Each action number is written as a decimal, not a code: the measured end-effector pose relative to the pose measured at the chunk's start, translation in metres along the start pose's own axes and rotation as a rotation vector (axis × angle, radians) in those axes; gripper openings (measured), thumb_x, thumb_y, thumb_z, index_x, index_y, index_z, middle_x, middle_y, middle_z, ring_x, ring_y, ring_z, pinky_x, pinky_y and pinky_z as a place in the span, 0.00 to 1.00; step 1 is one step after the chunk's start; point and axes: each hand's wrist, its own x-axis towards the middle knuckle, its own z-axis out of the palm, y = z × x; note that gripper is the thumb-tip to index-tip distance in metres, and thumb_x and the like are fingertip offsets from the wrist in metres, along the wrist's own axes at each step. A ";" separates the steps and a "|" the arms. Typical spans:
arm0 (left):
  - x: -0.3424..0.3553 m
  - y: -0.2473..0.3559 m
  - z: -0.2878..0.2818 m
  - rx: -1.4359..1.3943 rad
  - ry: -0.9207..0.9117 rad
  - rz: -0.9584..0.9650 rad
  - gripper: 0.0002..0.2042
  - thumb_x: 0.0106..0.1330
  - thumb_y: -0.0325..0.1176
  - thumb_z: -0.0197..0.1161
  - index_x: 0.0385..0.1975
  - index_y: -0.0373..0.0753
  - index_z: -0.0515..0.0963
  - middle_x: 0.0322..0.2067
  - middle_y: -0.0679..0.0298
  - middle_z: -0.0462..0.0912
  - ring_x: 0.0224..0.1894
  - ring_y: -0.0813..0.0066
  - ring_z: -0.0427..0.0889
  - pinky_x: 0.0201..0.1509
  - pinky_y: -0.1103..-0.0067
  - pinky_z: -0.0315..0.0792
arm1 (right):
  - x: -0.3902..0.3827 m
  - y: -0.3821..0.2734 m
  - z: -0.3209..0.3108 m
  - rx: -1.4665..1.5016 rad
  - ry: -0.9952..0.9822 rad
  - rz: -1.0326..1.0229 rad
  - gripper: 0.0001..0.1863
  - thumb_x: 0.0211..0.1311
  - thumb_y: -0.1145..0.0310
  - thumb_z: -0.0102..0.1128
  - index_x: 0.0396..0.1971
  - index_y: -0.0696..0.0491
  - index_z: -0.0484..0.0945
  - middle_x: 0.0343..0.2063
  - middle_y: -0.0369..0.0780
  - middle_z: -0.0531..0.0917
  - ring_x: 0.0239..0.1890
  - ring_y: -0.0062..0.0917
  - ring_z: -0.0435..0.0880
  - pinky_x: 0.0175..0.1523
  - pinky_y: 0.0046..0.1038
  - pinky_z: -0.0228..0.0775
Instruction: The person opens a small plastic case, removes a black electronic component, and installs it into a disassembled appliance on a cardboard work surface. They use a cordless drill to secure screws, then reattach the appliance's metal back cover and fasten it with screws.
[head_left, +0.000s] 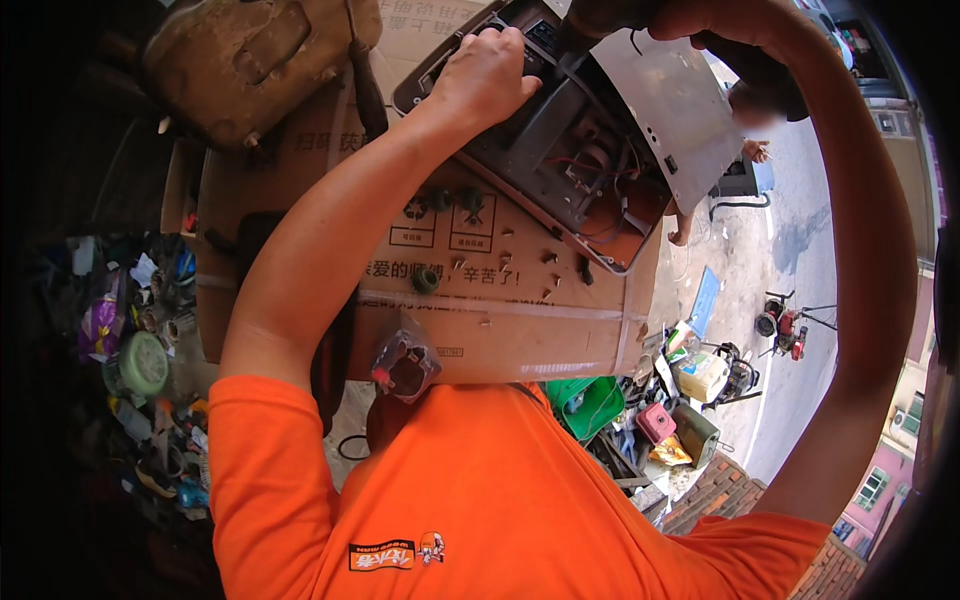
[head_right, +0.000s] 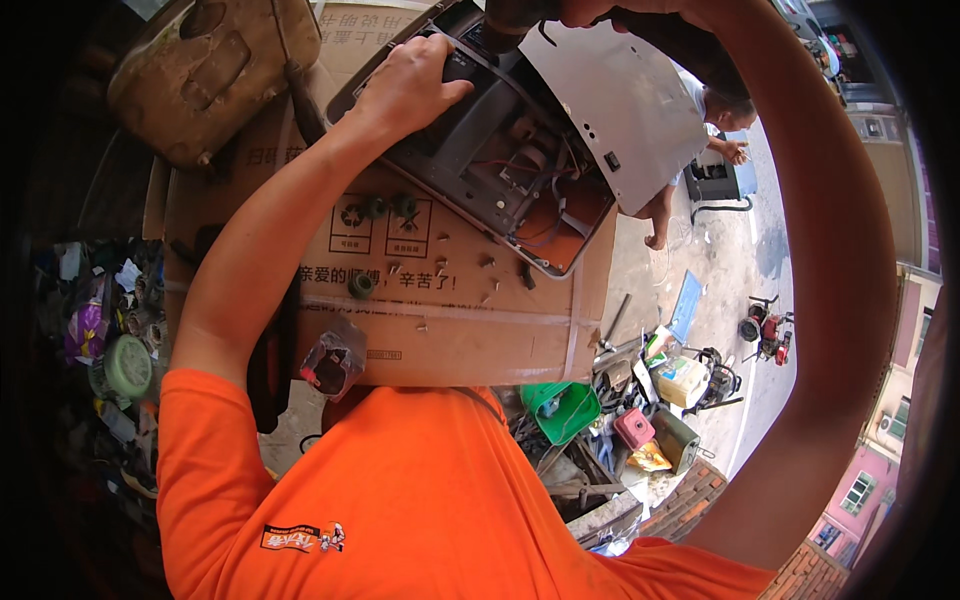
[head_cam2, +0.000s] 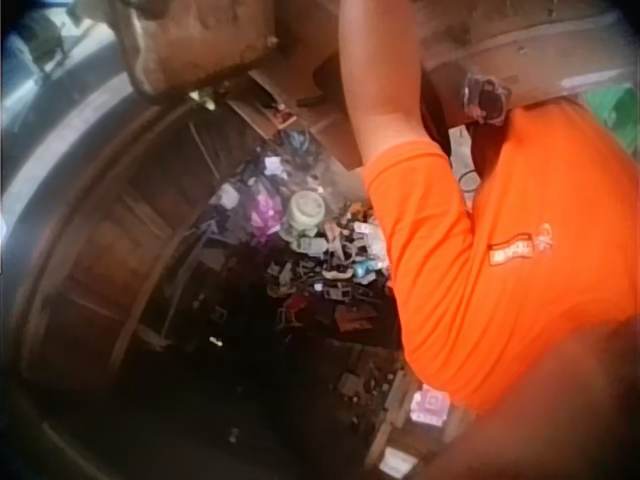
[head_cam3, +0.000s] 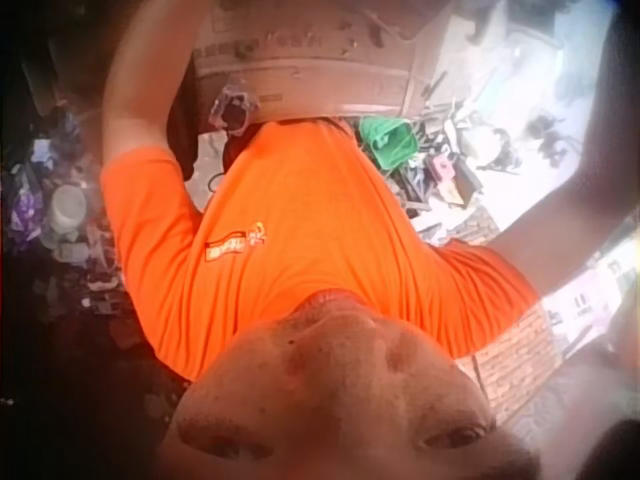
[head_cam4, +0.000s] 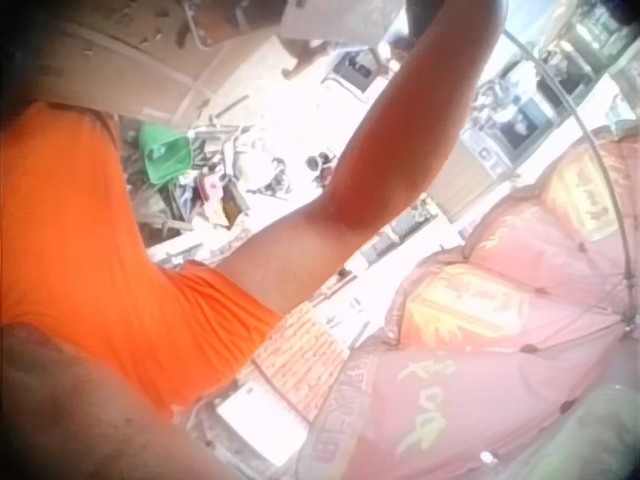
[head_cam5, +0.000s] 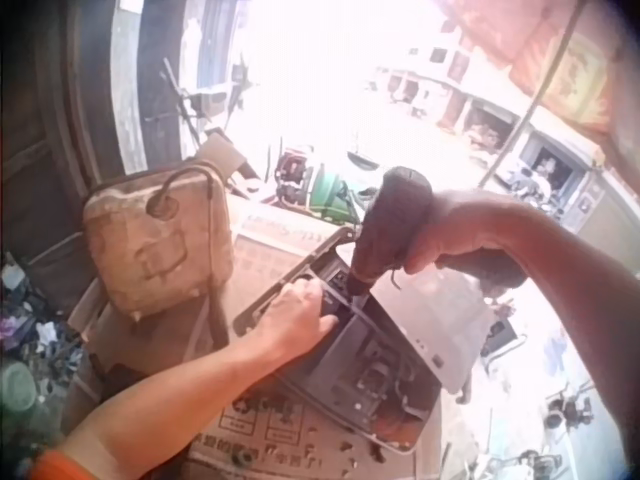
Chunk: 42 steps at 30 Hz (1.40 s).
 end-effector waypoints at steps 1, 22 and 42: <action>0.000 -0.001 -0.001 0.009 -0.002 -0.004 0.22 0.59 0.44 0.71 0.43 0.34 0.74 0.42 0.49 0.80 0.49 0.47 0.80 0.52 0.61 0.75 | -0.001 -0.003 0.001 -0.005 0.015 0.045 0.18 0.48 0.69 0.74 0.41 0.56 0.86 0.33 0.39 0.86 0.36 0.25 0.83 0.43 0.29 0.75; -0.002 0.003 -0.006 0.023 -0.025 -0.022 0.21 0.58 0.43 0.72 0.42 0.33 0.75 0.41 0.49 0.80 0.48 0.47 0.80 0.52 0.61 0.75 | 0.014 -0.003 0.001 -0.161 0.044 0.034 0.20 0.46 0.65 0.76 0.42 0.53 0.87 0.31 0.38 0.86 0.34 0.23 0.83 0.42 0.28 0.75; 0.002 0.004 0.000 0.020 -0.083 -0.050 0.35 0.59 0.44 0.69 0.64 0.39 0.64 0.46 0.45 0.80 0.52 0.44 0.79 0.57 0.61 0.74 | -0.006 -0.006 -0.004 -0.191 0.058 -0.230 0.25 0.48 0.69 0.75 0.50 0.54 0.82 0.40 0.42 0.86 0.47 0.31 0.82 0.56 0.35 0.72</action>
